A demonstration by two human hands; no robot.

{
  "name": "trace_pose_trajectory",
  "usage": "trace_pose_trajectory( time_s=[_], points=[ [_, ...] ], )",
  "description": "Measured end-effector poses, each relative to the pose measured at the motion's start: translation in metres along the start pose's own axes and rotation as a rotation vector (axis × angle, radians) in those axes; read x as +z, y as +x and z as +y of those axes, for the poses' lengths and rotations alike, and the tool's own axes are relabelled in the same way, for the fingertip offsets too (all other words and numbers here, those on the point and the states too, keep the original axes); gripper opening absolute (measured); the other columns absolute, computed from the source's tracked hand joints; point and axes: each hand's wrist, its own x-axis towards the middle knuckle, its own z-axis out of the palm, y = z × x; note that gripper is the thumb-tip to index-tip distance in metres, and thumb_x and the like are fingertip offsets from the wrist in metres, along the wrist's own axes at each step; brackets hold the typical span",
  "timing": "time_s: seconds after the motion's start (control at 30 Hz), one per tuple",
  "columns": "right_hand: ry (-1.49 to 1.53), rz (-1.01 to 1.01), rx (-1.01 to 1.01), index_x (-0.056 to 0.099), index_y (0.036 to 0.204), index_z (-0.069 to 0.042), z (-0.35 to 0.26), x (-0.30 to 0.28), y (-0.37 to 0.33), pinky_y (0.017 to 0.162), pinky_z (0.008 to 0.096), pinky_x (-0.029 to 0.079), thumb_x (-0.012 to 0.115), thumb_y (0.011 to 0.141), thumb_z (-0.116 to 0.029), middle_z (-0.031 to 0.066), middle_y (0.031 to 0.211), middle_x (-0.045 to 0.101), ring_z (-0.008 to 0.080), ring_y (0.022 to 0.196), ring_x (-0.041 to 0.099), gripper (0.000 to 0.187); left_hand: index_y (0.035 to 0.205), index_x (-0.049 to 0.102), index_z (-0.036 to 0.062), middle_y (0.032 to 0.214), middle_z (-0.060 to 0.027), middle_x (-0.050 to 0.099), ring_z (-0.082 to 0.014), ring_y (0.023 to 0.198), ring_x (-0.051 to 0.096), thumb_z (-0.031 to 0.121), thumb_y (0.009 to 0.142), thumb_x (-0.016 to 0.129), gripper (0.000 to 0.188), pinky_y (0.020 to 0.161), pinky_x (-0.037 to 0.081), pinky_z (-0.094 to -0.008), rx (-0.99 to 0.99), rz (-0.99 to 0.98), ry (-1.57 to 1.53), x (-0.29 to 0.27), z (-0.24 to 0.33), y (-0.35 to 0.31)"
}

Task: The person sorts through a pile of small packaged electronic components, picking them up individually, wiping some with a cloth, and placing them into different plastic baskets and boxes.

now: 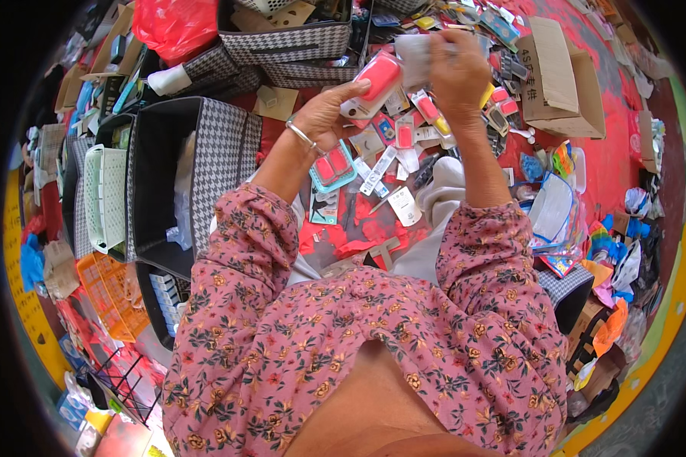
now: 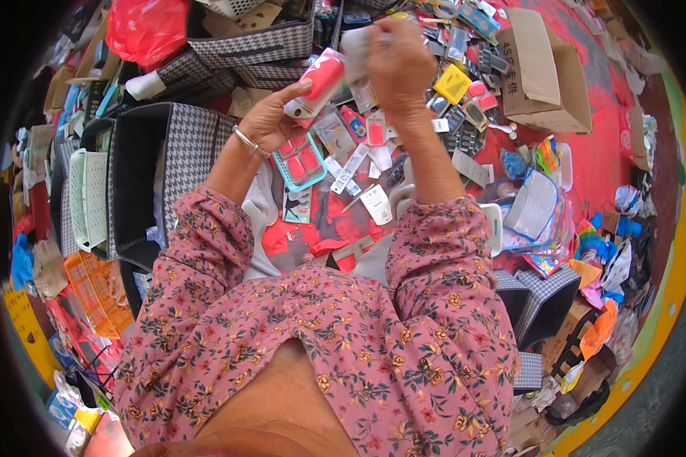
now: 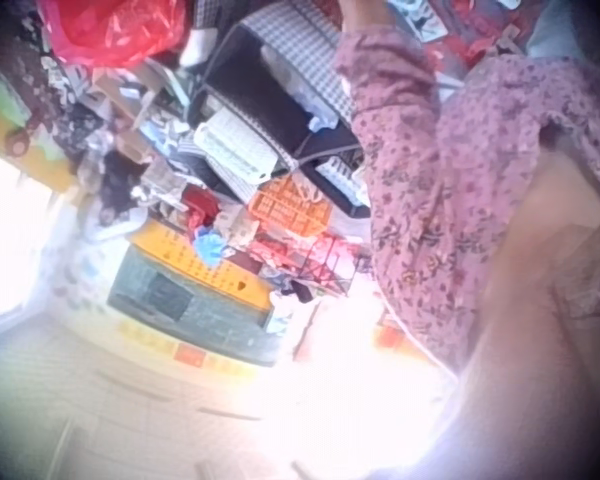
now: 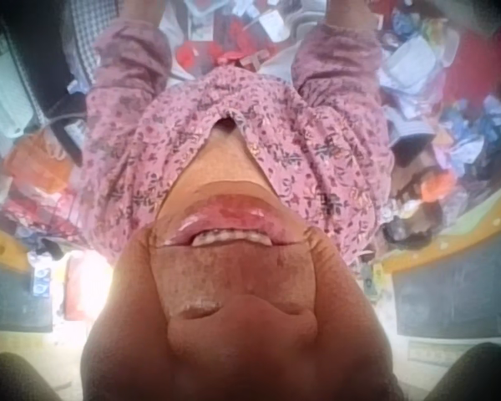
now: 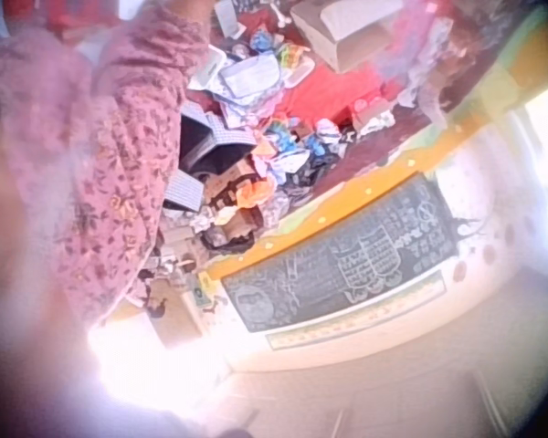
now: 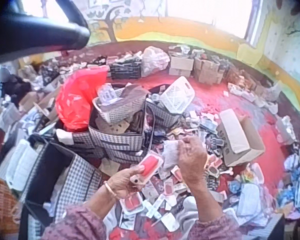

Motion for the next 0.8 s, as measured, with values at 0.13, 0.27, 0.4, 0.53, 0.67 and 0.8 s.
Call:
trace_pose_trajectory(
  time_s=[0.13, 0.27, 0.4, 0.53, 0.67, 0.8],
  points=[
    [0.047, -0.288, 0.09, 0.054, 0.076, -0.006, -0.038, 0.019, -0.043, 0.055, 0.0352, 0.045, 0.058, 0.078, -0.02, 0.0106, 0.074, 0.056, 0.0281, 0.064, 0.057, 0.014, 0.098, 0.056, 0.0054, 0.091, -0.0061, 0.06, -0.0166, 0.08, 0.058, 0.026, 0.072, 0.069, 0.035, 0.073, 0.049, -0.032, -0.001, 0.081, -0.201, 0.001, -0.013, 0.005],
    [0.289, -0.702, -0.031, 0.055, 0.076, -0.007, -0.072, 0.003, -0.068, 0.058, 0.0355, 0.045, 0.059, 0.076, -0.019, 0.0109, 0.073, 0.056, 0.0278, 0.065, 0.057, 0.013, 0.097, 0.057, 0.0057, 0.09, -0.0063, 0.059, -0.0188, 0.081, 0.058, 0.026, 0.074, 0.067, 0.032, 0.074, 0.048, -0.0328, 0.07, -0.017, -0.297, -0.016, -0.008, 0.006],
    [0.032, -0.473, 0.259, 0.058, 0.074, -0.007, 0.006, 0.003, -0.038, 0.061, 0.0384, 0.045, 0.057, 0.075, -0.02, 0.0115, 0.074, 0.06, 0.0294, 0.066, 0.058, 0.013, 0.097, 0.058, 0.0068, 0.086, -0.0034, 0.059, -0.0143, 0.077, 0.056, 0.03, 0.072, 0.069, 0.036, 0.068, 0.046, -0.0265, 0.167, 0.142, -0.036, -0.014, 0.002, 0.007],
    [0.048, -0.057, 0.259, 0.059, 0.077, -0.004, 0.011, -0.011, 0.007, 0.061, 0.035, 0.045, 0.059, 0.077, -0.022, 0.0118, 0.074, 0.06, 0.0286, 0.068, 0.059, 0.017, 0.098, 0.057, 0.0033, 0.086, -0.0034, 0.059, -0.0106, 0.075, 0.056, 0.029, 0.071, 0.07, 0.04, 0.066, 0.045, -0.0229, 0.279, 0.125, 0.19, -0.008, -0.001, 0.002],
    [0.205, -0.241, -0.14, 0.057, 0.081, -0.009, -0.012, 0.007, -0.004, 0.061, 0.0334, 0.046, 0.057, 0.078, -0.022, 0.009, 0.078, 0.058, 0.0275, 0.069, 0.058, 0.014, 0.1, 0.056, 0.0005, 0.087, -0.0047, 0.061, -0.0086, 0.073, 0.057, 0.026, 0.07, 0.071, 0.042, 0.067, 0.045, -0.0211, 0.36, -0.007, 0.374, -0.001, -0.004, -0.003],
    [-0.255, -0.647, -0.081, 0.055, 0.078, -0.007, 0.014, 0.001, -0.016, 0.062, 0.037, 0.045, 0.053, 0.08, -0.024, 0.0099, 0.078, 0.058, 0.0292, 0.073, 0.058, 0.017, 0.098, 0.058, 0.0025, 0.085, -0.004, 0.061, -0.0092, 0.074, 0.056, 0.027, 0.072, 0.069, 0.038, 0.066, 0.044, -0.0223, 0.404, 0.053, 0.279, -0.011, -0.001, -0.001]
  ],
)
